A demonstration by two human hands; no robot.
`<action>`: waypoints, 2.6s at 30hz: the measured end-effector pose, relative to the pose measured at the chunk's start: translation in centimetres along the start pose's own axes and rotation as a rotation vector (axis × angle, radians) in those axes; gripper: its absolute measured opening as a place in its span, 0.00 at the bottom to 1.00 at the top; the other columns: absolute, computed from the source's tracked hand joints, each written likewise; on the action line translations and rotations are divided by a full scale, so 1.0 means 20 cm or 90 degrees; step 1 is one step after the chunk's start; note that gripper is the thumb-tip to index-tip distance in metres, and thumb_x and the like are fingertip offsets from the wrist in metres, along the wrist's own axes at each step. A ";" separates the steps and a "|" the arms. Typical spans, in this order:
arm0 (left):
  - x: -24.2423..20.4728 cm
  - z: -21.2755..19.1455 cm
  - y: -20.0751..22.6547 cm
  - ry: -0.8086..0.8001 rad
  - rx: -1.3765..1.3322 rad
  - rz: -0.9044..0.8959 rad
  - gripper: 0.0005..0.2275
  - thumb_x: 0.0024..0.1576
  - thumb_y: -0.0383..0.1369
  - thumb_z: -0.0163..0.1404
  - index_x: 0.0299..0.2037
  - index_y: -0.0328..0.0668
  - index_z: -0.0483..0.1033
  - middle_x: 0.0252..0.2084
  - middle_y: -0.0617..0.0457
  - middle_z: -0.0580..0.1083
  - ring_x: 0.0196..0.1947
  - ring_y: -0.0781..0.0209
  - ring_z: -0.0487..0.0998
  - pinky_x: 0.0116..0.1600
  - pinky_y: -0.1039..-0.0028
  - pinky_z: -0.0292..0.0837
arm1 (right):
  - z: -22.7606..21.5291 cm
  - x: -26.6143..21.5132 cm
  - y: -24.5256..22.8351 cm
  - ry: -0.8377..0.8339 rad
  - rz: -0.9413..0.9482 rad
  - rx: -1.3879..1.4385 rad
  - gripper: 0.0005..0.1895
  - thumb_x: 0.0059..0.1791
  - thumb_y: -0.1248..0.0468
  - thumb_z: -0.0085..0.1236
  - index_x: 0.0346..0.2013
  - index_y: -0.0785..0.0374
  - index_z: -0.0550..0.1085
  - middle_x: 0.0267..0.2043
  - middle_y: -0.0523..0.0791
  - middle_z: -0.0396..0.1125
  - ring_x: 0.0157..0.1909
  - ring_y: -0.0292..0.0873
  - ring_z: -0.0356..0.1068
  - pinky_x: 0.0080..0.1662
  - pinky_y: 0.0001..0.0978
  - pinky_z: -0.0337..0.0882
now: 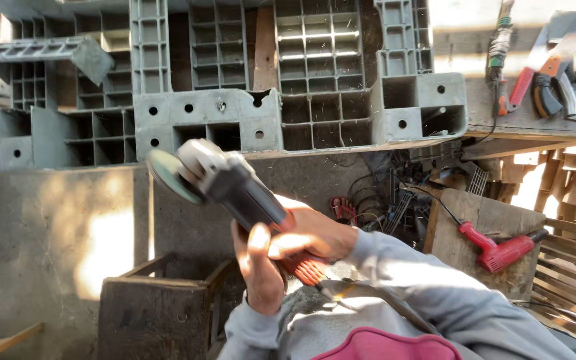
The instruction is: The person uses an angle grinder to smooth the edges of a large concrete block with a grid pattern. After grinding, they switch to a chisel to remove excess material from the block's surface.
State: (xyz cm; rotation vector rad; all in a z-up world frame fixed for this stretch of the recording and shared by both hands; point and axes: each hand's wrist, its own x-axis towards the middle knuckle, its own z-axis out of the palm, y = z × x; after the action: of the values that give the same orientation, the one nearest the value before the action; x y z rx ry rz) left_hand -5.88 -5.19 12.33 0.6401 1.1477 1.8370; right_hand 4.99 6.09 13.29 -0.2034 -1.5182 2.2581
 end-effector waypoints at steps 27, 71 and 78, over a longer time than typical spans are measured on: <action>-0.17 0.04 0.14 0.032 0.515 0.253 0.31 0.58 0.31 0.58 0.69 0.26 0.58 0.69 0.29 0.64 0.66 0.38 0.72 0.64 0.58 0.73 | 0.06 0.27 0.00 -0.014 0.038 0.402 0.17 0.51 0.58 0.62 0.30 0.68 0.68 0.26 0.47 0.64 0.29 0.42 0.67 0.34 0.34 0.71; -0.02 -0.19 0.27 0.077 -0.180 -0.053 0.17 0.50 0.33 0.68 0.41 0.29 0.75 0.37 0.49 0.76 0.35 0.61 0.77 0.41 0.69 0.76 | 0.22 0.13 0.23 0.064 0.195 -0.227 0.35 0.37 0.69 0.63 0.57 0.71 0.64 0.37 0.51 0.71 0.36 0.47 0.74 0.38 0.41 0.75; -0.17 -0.29 0.22 0.014 -0.088 0.043 0.17 0.52 0.37 0.64 0.38 0.28 0.75 0.36 0.48 0.76 0.38 0.61 0.76 0.47 0.71 0.73 | -0.04 0.20 0.37 -0.047 0.244 -0.322 0.37 0.33 0.72 0.63 0.57 0.71 0.65 0.41 0.54 0.72 0.41 0.49 0.76 0.41 0.44 0.76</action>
State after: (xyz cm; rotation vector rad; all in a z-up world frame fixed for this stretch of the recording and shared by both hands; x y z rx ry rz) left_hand -10.34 -11.68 13.65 0.5866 1.0147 1.9660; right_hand -0.23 6.04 6.61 -0.6061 -2.2307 2.1156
